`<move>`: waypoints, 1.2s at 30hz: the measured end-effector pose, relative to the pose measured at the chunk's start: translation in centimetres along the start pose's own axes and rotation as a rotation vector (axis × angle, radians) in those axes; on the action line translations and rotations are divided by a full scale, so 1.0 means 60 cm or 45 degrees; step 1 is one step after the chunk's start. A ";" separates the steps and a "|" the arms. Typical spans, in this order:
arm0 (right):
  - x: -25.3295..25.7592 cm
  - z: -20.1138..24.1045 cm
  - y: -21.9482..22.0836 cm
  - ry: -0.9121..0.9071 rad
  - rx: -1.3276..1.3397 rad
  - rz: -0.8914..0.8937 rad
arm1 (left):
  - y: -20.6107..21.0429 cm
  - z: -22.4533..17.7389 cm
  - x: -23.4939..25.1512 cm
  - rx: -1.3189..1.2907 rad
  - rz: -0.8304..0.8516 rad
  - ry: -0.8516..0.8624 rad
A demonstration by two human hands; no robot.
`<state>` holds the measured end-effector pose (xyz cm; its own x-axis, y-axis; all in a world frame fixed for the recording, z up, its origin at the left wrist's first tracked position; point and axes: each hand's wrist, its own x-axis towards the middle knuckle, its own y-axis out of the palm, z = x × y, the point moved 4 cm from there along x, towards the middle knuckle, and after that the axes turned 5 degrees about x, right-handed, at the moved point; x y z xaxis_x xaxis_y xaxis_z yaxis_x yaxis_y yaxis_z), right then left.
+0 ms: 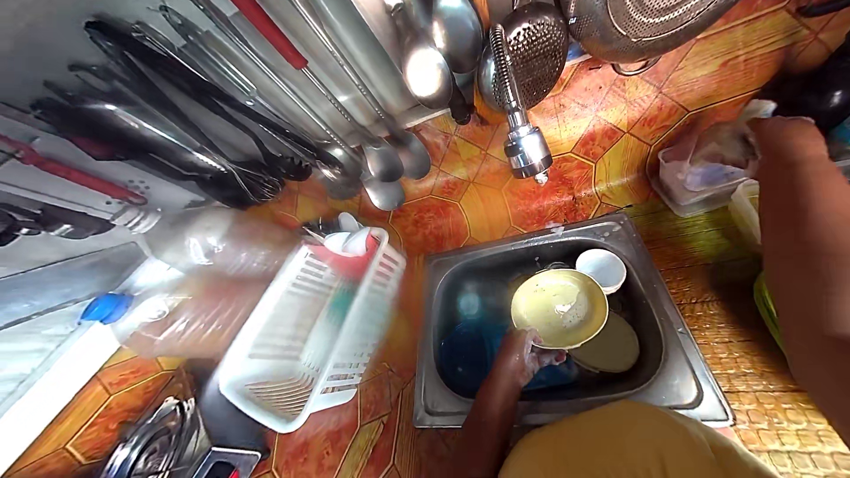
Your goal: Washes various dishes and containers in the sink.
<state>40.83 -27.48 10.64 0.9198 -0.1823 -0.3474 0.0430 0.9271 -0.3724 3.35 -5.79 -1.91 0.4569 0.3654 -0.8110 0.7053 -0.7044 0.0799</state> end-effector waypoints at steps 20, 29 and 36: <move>-0.270 -0.239 0.140 0.151 0.832 1.048 | -0.179 -0.184 -0.027 1.010 -1.141 1.098; -0.301 -0.262 0.165 0.047 0.652 1.217 | -0.169 -0.169 -0.025 1.119 -1.232 1.176; -0.354 -0.186 0.204 -0.478 0.566 1.560 | -0.051 -0.102 -0.029 0.062 -0.450 0.666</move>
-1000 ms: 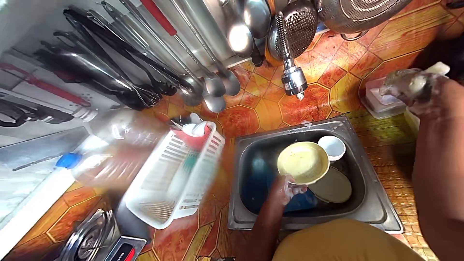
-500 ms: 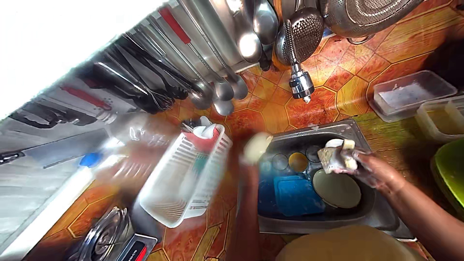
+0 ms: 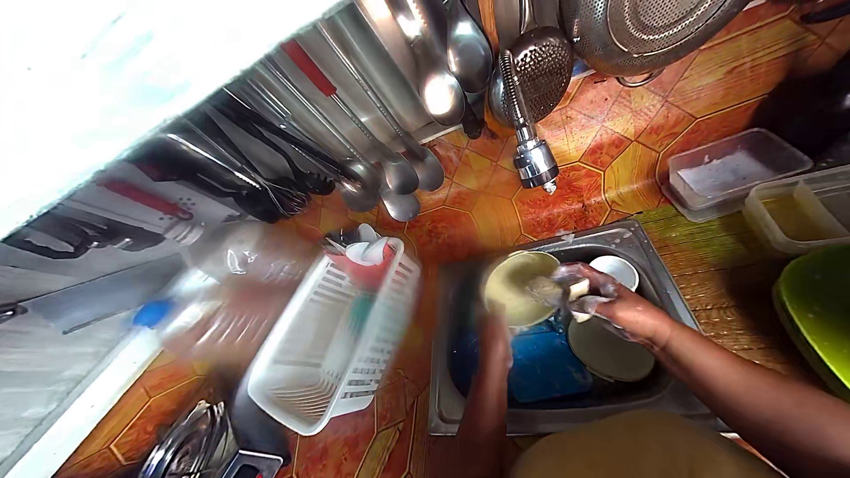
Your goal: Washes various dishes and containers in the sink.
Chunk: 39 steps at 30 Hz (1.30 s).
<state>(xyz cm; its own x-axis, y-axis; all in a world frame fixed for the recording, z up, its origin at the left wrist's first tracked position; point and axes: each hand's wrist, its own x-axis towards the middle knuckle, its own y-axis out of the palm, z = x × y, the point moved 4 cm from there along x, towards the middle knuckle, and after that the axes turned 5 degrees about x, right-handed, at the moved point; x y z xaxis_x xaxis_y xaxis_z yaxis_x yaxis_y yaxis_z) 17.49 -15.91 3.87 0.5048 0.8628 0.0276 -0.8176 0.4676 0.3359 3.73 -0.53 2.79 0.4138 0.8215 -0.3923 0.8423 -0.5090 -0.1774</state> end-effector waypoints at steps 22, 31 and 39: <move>0.007 -0.054 0.062 0.323 -1.142 0.327 | 0.024 0.028 -0.020 0.207 0.238 0.016; 0.021 -0.056 0.058 -0.868 -1.440 0.467 | 0.040 0.012 -0.047 0.305 0.408 -0.180; 0.033 -0.048 0.022 -0.047 -1.957 0.709 | 0.025 0.019 -0.031 0.366 0.286 -0.152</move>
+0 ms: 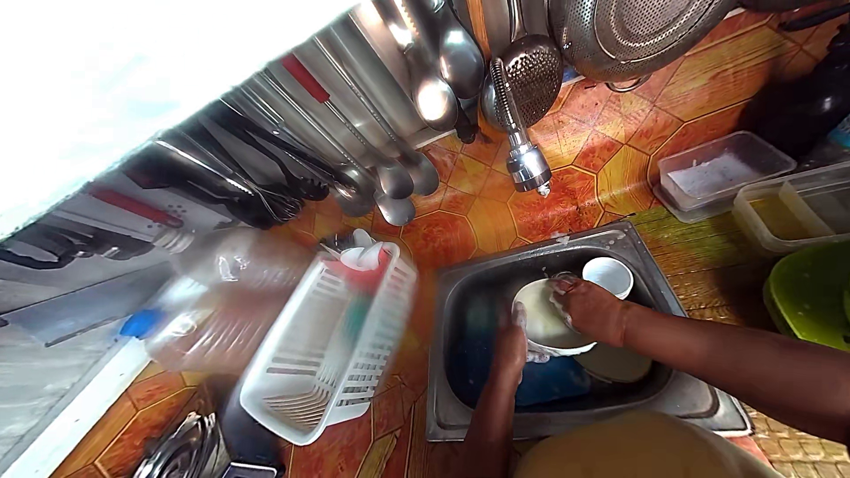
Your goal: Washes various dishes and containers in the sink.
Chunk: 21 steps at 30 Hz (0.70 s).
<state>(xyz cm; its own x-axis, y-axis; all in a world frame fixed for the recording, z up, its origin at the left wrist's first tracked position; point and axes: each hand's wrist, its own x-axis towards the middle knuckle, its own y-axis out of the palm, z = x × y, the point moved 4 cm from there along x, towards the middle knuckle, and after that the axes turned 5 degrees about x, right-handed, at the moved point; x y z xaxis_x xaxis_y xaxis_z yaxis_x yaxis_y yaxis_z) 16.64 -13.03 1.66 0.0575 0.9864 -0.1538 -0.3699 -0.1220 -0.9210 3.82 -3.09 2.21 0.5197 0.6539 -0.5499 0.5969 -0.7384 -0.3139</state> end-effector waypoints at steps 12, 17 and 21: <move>-0.011 0.062 0.036 0.262 1.099 -0.470 | 0.034 0.013 0.008 -0.020 0.011 0.312; 0.005 0.054 0.036 0.215 1.030 -0.719 | 0.038 0.021 0.003 -0.134 0.063 0.204; -0.020 0.065 0.024 -0.057 1.030 -0.016 | 0.003 0.019 0.013 -0.036 0.063 0.088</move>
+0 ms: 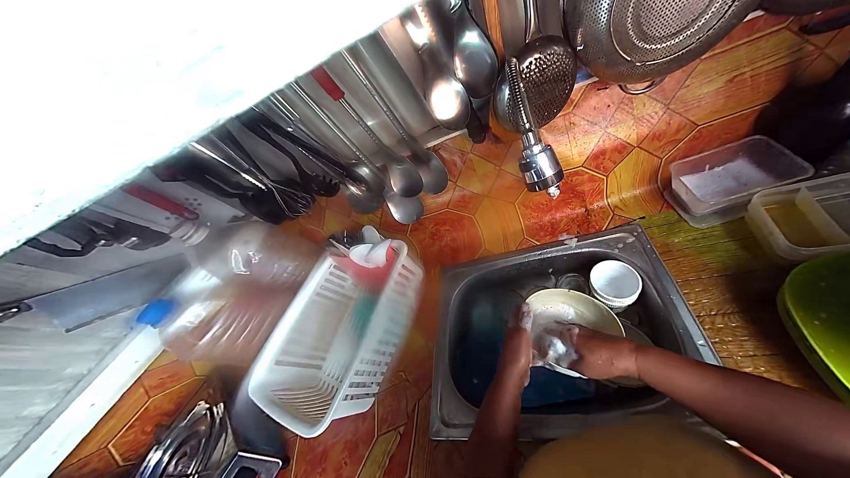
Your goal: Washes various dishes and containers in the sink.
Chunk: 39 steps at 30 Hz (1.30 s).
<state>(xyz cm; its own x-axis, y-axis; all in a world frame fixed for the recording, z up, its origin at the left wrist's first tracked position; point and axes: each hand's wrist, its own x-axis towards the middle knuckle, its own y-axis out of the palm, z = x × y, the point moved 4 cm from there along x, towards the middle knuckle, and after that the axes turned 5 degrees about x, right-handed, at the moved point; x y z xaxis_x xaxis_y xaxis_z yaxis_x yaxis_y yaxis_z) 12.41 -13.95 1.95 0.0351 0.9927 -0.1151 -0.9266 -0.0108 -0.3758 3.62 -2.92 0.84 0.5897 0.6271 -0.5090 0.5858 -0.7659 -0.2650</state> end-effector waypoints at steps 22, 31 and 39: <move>-0.032 -0.069 -0.147 -0.240 1.050 -0.909 | -0.041 -0.008 -0.008 -0.239 -0.296 0.647; -0.015 0.031 -0.005 -0.719 -0.009 -0.846 | 0.007 -0.010 -0.018 -0.096 -0.363 0.743; 0.005 -0.041 -0.076 -0.249 0.520 -0.853 | -0.027 -0.035 -0.046 -0.310 -0.496 0.473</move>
<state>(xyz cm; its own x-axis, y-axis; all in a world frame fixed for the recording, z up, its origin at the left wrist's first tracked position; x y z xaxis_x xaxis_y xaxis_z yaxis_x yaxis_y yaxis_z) 17.55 -13.87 1.35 0.6002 0.7763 0.1925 -0.7970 0.6008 0.0621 2.24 -3.12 4.39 0.4348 0.8970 -0.0793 0.8832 -0.4419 -0.1571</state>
